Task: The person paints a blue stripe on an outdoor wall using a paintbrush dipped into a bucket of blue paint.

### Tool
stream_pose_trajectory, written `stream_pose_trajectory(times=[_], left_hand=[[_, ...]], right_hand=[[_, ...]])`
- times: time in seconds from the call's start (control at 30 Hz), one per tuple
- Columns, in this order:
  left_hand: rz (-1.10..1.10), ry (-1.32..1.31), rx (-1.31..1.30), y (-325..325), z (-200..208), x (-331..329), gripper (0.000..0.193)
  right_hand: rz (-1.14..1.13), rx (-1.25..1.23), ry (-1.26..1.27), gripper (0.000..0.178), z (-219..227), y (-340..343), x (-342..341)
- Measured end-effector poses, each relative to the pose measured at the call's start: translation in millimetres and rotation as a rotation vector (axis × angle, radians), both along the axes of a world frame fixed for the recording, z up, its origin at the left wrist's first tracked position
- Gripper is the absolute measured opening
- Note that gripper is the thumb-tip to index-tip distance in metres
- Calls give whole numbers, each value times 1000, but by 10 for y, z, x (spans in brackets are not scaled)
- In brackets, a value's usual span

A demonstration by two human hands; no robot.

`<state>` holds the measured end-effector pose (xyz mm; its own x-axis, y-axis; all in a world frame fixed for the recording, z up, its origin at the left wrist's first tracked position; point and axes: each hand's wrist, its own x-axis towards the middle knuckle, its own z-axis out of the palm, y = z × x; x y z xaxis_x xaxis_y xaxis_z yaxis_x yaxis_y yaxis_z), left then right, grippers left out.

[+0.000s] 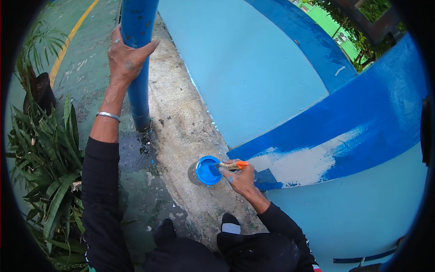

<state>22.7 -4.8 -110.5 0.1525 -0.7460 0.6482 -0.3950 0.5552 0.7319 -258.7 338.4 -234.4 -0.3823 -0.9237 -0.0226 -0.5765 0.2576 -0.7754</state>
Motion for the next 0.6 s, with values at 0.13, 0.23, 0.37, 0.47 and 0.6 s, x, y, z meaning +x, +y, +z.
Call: stream_pose_trajectory(times=[0.13,0.23,0.37,0.47,0.6], left_hand=[[14,-19,-53,-29,-38,-9,94],[11,-11,-60,16,-2,-62,86],[7,-25,-59,5,-8,-54,79],[22,-7,-43,16,-9,-72,76],[29,-14,-40,12,-23,-25,75]], right_hand=[[48,-42,76,31,-409,-101,-75],[43,-21,127,31,-513,-123,-79],[161,-85,365,30,-419,-131,-35],[28,-93,191,26,-269,-52,-12],[-190,-58,-44,25,-277,3,-89]])
